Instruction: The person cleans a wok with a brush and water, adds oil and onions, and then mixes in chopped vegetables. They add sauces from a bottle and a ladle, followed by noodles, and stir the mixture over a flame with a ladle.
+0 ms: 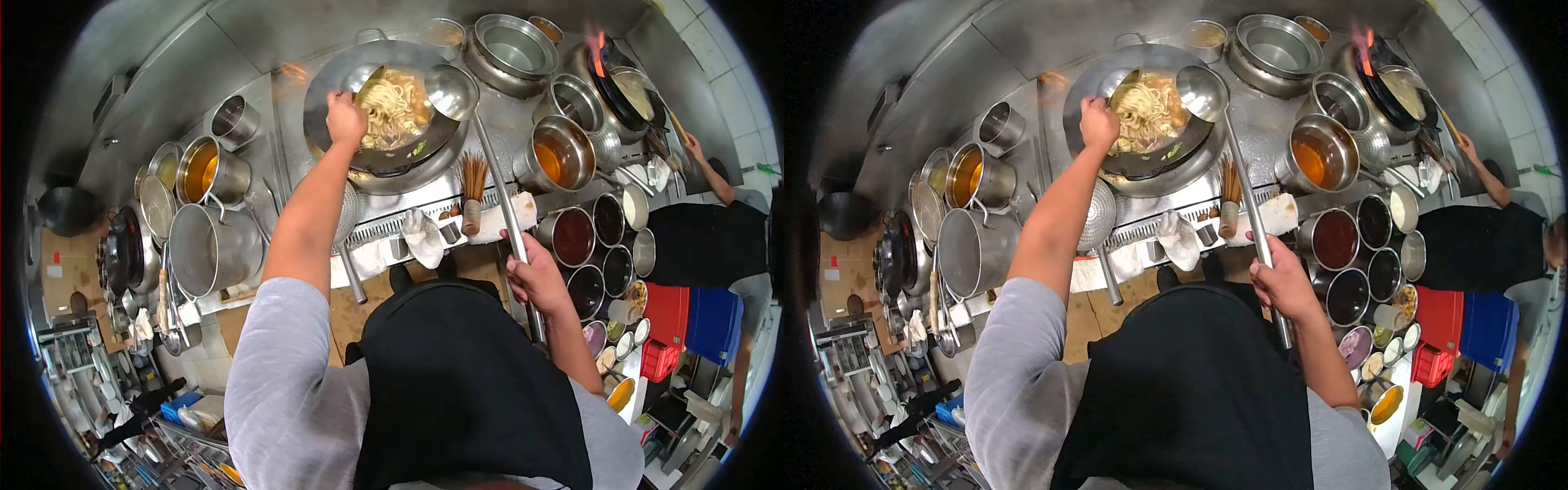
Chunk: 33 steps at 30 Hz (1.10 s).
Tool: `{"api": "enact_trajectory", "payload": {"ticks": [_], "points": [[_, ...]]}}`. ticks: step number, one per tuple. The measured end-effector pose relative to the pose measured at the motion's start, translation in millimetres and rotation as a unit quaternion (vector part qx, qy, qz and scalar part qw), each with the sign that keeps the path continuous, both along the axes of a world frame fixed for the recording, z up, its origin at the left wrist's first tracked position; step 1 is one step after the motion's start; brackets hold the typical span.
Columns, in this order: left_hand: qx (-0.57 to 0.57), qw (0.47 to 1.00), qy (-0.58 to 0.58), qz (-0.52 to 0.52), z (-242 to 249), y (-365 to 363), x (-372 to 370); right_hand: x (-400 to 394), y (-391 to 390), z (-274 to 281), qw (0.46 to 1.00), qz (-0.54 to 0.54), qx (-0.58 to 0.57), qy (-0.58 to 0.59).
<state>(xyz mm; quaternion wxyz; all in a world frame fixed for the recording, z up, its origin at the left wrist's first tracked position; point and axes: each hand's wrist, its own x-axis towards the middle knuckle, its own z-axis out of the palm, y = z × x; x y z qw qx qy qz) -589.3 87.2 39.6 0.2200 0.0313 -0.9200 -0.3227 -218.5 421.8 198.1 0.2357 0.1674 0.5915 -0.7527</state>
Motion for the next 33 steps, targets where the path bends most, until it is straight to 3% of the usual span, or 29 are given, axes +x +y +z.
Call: {"api": "enact_trajectory", "payload": {"ticks": [4, 7, 9, 10, 11, 13, 14, 16, 18, 19, 20, 23, 24, 25, 27, 33], "points": [[-0.047, 0.996, 0.073, -0.011, 18, -11, -5, -4, -20, -16, 0.998, 0.002, 0.065, 0.023], [-0.068, 0.995, 0.066, -0.012, 55, -24, 11, -6, -25, -25, 0.996, 0.006, 0.076, 0.042], [-0.082, 0.994, 0.039, -0.058, 69, -45, 19, -15, -28, -25, 0.983, 0.066, 0.156, 0.069], [-0.065, 0.990, 0.054, -0.115, 75, -55, 25, -23, -28, -38, 0.969, 0.084, 0.182, 0.142], [-0.048, 0.982, 0.067, -0.171, 78, -62, 32, -28, -27, -46, 0.970, 0.084, 0.181, 0.141], [-0.066, 0.987, 0.086, -0.119, 86, -75, 60, -47, -38, -46, 0.942, 0.119, 0.207, 0.235], [-0.043, 0.989, 0.109, -0.086, 77, -88, 66, -58, -35, -79, 0.920, 0.127, 0.261, 0.264], [-0.021, 0.990, 0.132, -0.049, 53, -114, 81, -90, -41, -98, 0.911, 0.139, 0.299, 0.248], [0.065, 0.992, 0.109, 0.014, 28, -133, 106, -106, -55, -102, 0.901, 0.154, 0.336, 0.228], [0.196, 0.980, 0.008, 0.034, 29, -137, 127, -112, -65, -102, 0.889, 0.136, 0.382, 0.211], [0.324, 0.940, -0.089, 0.055, 31, -140, 150, -117, -70, -102, 0.875, 0.119, 0.427, 0.197], [0.503, 0.854, -0.092, 0.095, 6, -148, 216, -102, -77, -88, 0.887, 0.105, 0.402, 0.201], [0.542, 0.824, -0.113, 0.115, -1, -151, 236, -97, -75, -90, 0.919, 0.118, 0.344, 0.153], [0.543, 0.823, -0.112, 0.123, -8, -153, 256, -91, -71, -93, 0.918, 0.125, 0.343, 0.153], [0.604, 0.759, -0.161, 0.182, -19, -155, 289, -80, -57, -100, 0.965, 0.130, 0.187, 0.131], [0.644, 0.708, -0.179, 0.227, -38, -145, 335, -73, -42, -102, 0.929, 0.193, 0.227, 0.220]]}}
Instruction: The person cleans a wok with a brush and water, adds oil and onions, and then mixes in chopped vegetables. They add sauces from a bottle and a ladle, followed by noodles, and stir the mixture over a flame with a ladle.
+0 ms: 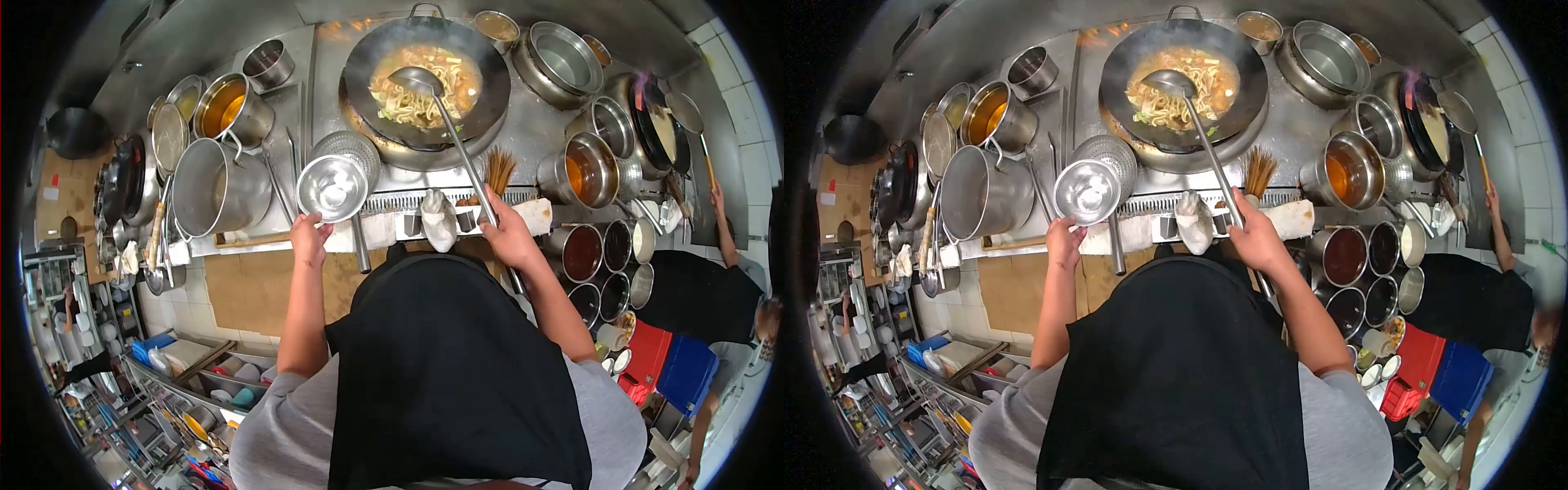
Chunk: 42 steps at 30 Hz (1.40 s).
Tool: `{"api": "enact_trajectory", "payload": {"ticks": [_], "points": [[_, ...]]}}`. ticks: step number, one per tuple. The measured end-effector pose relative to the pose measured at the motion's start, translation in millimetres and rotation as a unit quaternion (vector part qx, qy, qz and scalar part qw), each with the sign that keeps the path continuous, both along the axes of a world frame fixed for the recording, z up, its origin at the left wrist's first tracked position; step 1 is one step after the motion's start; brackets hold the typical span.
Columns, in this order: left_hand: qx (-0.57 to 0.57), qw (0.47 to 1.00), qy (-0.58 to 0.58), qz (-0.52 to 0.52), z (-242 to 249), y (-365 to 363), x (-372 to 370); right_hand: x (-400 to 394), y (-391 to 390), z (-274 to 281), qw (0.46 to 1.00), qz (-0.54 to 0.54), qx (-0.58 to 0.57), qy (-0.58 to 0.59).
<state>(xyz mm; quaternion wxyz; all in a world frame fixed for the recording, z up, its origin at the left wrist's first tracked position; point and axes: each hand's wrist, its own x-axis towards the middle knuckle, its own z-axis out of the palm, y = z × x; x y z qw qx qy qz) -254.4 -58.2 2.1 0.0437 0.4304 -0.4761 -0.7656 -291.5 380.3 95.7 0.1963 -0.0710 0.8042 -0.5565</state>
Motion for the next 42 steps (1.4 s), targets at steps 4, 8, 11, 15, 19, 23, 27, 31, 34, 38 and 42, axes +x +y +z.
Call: {"api": "enact_trajectory", "payload": {"ticks": [4, 8, 11, 15, 19, 23, 27, 31, 34, 38, 42], "points": [[0.049, 0.997, 0.052, -0.019, 15, 24, -14, -13, -24, 10, 0.997, -0.035, 0.066, -0.020], [0.060, 0.990, 0.114, -0.066, 33, 46, -38, -21, -17, -18, 0.998, -0.057, 0.016, -0.013], [0.055, 0.989, 0.110, -0.079, 41, 53, -52, -22, -5, -30, 0.993, -0.013, 0.041, 0.110], [0.051, 0.993, 0.098, -0.050, 33, 58, -57, -31, -1, -23, 0.996, -0.048, 0.064, 0.032], [0.049, 0.995, 0.083, -0.021, 21, 51, -50, -28, -11, -31, 0.991, -0.079, 0.086, 0.058], [0.044, 0.992, 0.096, -0.063, 38, 67, -47, -27, -1, -29, 0.994, -0.098, 0.040, 0.014], [0.063, 0.985, 0.108, -0.118, 53, 91, -55, -6, -1, -26, 0.977, -0.186, 0.012, 0.107], [0.091, 0.977, 0.100, -0.167, 57, 124, -57, -11, 34, -63, 0.947, -0.254, 0.139, 0.136], [0.104, 0.970, 0.072, -0.209, 65, 156, -57, -22, 61, -100, 0.928, -0.282, 0.223, 0.093], [0.118, 0.949, 0.044, -0.290, 61, 195, -54, -26, 94, -158, 0.931, -0.289, 0.215, 0.061], [0.133, 0.942, 0.013, -0.307, 43, 222, -55, -5, 124, -191, 0.879, -0.351, -0.280, -0.158]]}}
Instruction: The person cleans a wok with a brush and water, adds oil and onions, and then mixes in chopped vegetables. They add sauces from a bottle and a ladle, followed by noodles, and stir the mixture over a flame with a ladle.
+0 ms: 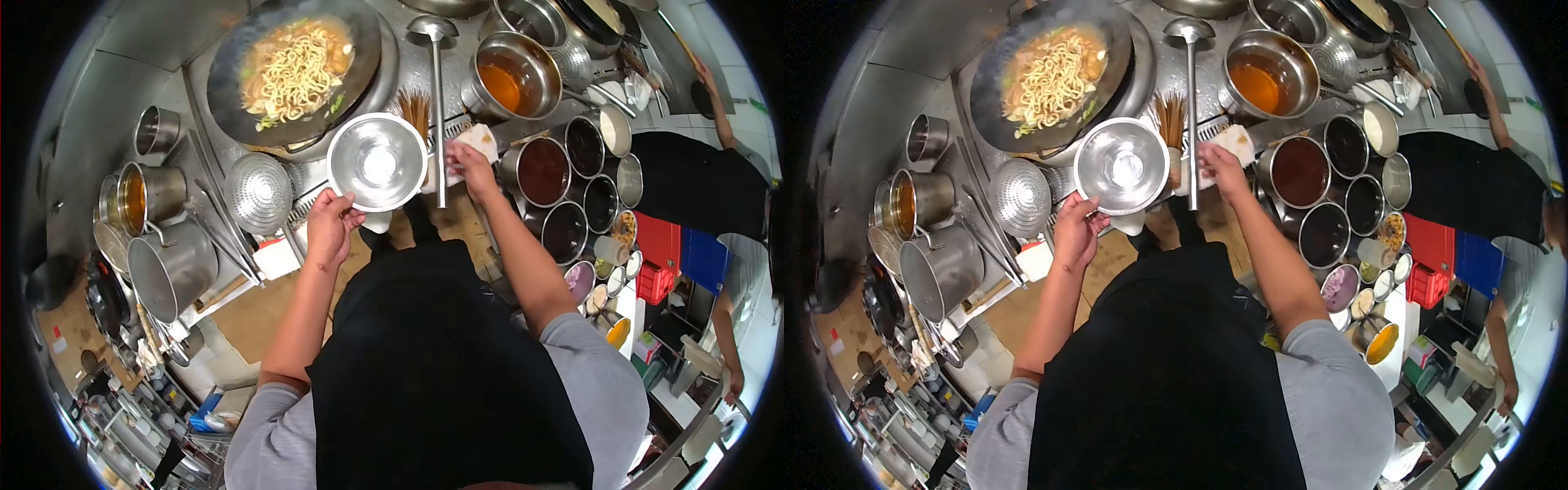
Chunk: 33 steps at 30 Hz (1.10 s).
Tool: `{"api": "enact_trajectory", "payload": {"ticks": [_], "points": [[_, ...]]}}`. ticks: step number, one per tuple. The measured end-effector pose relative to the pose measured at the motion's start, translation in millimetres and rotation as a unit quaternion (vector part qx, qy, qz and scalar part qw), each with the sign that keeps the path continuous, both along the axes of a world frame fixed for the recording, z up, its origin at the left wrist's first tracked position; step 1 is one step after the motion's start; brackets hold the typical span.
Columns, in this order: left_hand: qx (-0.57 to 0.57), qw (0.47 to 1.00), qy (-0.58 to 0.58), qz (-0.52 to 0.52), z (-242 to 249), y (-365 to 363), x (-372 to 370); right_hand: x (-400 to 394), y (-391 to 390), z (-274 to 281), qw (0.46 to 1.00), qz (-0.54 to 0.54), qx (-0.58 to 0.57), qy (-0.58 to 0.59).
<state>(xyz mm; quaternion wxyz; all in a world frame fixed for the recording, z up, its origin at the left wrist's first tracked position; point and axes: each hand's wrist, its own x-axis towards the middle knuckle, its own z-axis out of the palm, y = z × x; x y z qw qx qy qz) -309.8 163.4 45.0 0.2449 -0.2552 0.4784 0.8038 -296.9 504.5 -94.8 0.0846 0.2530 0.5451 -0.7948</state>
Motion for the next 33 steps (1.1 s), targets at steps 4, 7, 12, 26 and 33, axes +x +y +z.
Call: {"api": "enact_trajectory", "payload": {"ticks": [4, 7, 12, 26, 33], "points": [[-0.027, 1.000, -0.007, -0.013, -8, 7, -5, 73, -5, -30, 0.986, -0.045, 0.026, -0.155], [-0.037, 0.999, -0.007, -0.034, -13, 13, -6, 92, -21, -59, 0.961, 0.005, 0.082, -0.266], [-0.029, 0.999, -0.020, -0.007, -9, 32, -2, 74, -27, -146, 0.948, -0.115, 0.036, -0.293], [0.007, 0.996, -0.023, 0.084, -12, 13, 21, 24, -28, -179, 0.927, -0.247, 0.010, -0.283], [-0.015, 0.994, -0.029, 0.105, -16, -1, 23, 29, -28, -197, 0.923, -0.238, 0.068, -0.295]]}}
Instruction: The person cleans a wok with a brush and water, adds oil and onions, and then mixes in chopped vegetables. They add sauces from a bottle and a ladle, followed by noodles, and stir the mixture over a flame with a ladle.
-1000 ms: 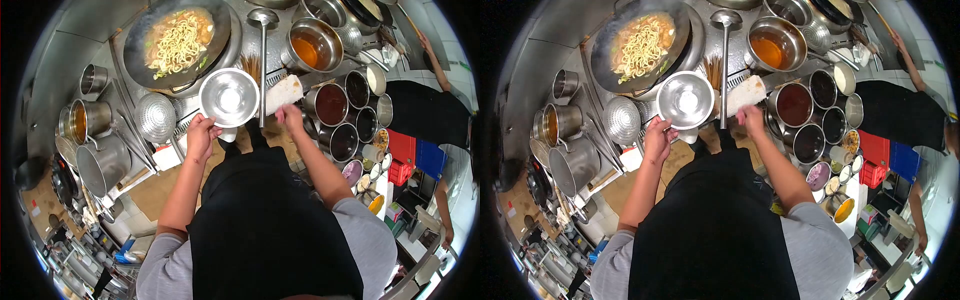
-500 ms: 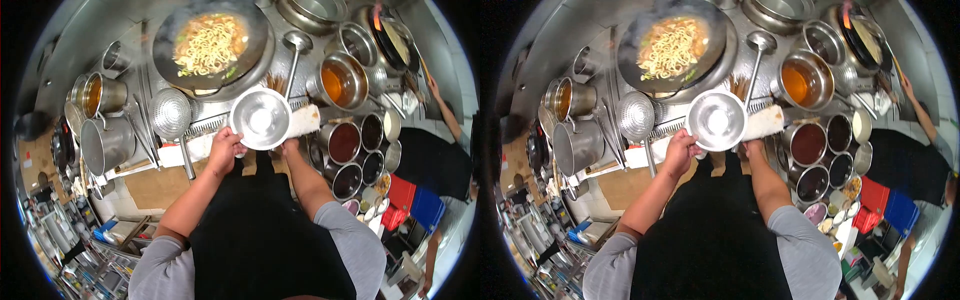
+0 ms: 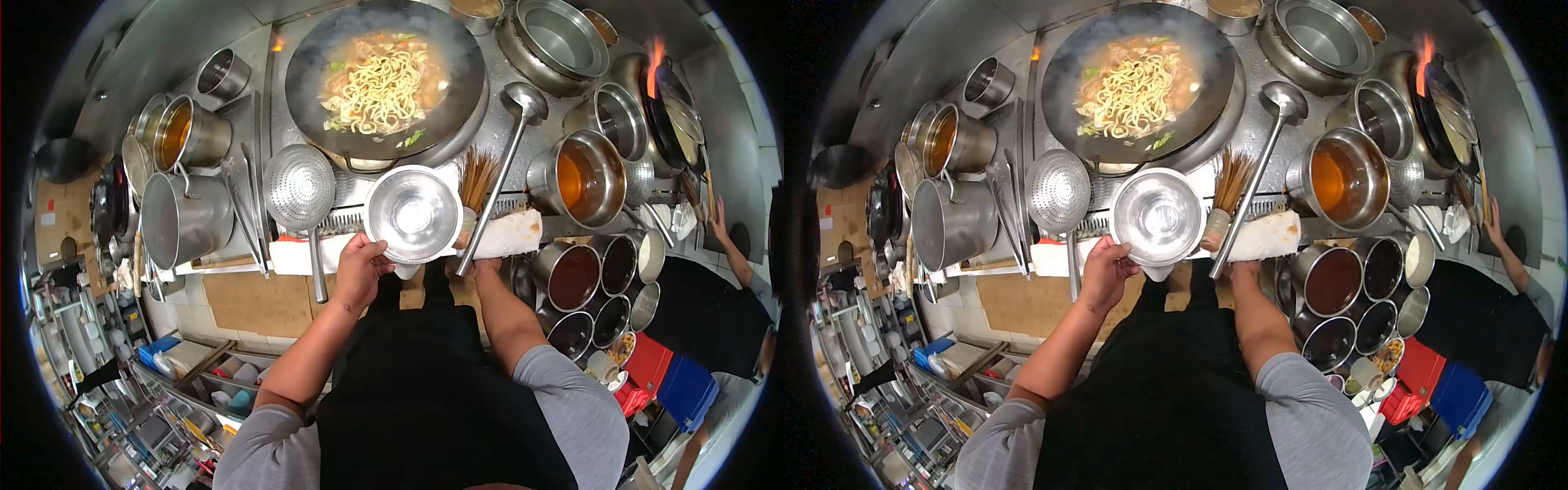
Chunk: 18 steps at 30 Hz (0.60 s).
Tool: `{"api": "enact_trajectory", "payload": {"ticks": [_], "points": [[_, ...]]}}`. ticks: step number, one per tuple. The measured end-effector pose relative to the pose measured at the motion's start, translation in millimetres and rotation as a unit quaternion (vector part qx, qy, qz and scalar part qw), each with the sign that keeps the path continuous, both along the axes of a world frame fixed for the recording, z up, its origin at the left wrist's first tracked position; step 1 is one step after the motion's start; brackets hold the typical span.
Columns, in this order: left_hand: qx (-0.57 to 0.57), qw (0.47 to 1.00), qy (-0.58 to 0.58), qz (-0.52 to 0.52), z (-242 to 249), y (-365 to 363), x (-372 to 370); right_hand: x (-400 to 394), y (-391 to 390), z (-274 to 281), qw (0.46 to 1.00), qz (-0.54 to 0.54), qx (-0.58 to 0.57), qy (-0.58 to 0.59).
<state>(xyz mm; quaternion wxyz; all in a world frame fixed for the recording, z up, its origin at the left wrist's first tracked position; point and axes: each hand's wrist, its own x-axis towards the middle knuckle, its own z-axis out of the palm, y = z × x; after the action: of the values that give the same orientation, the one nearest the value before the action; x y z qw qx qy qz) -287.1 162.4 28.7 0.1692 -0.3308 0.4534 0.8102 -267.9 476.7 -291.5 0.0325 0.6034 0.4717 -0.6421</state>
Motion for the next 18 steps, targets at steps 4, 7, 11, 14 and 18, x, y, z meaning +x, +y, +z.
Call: {"api": "enact_trajectory", "payload": {"ticks": [4, 7, 11, 14, 18], "points": [[0.006, 1.000, -0.003, 0.011, -4, 0, 3, 0, 3, -1, 0.999, 0.051, -0.007, -0.008], [0.010, 1.000, -0.005, 0.012, -4, 0, 4, -6, 2, 14, 0.999, -0.025, -0.041, -0.006], [0.009, 1.000, -0.005, 0.021, 0, 2, 3, -5, 3, 6, 0.998, -0.031, -0.047, -0.020], [0.009, 1.000, -0.005, 0.021, 1, 3, 3, -2, 3, -2, 0.999, -0.017, -0.036, -0.027], [0.014, 1.000, -0.004, 0.020, 3, 3, 2, 1, 5, 0, 0.998, -0.012, -0.061, -0.029]]}}
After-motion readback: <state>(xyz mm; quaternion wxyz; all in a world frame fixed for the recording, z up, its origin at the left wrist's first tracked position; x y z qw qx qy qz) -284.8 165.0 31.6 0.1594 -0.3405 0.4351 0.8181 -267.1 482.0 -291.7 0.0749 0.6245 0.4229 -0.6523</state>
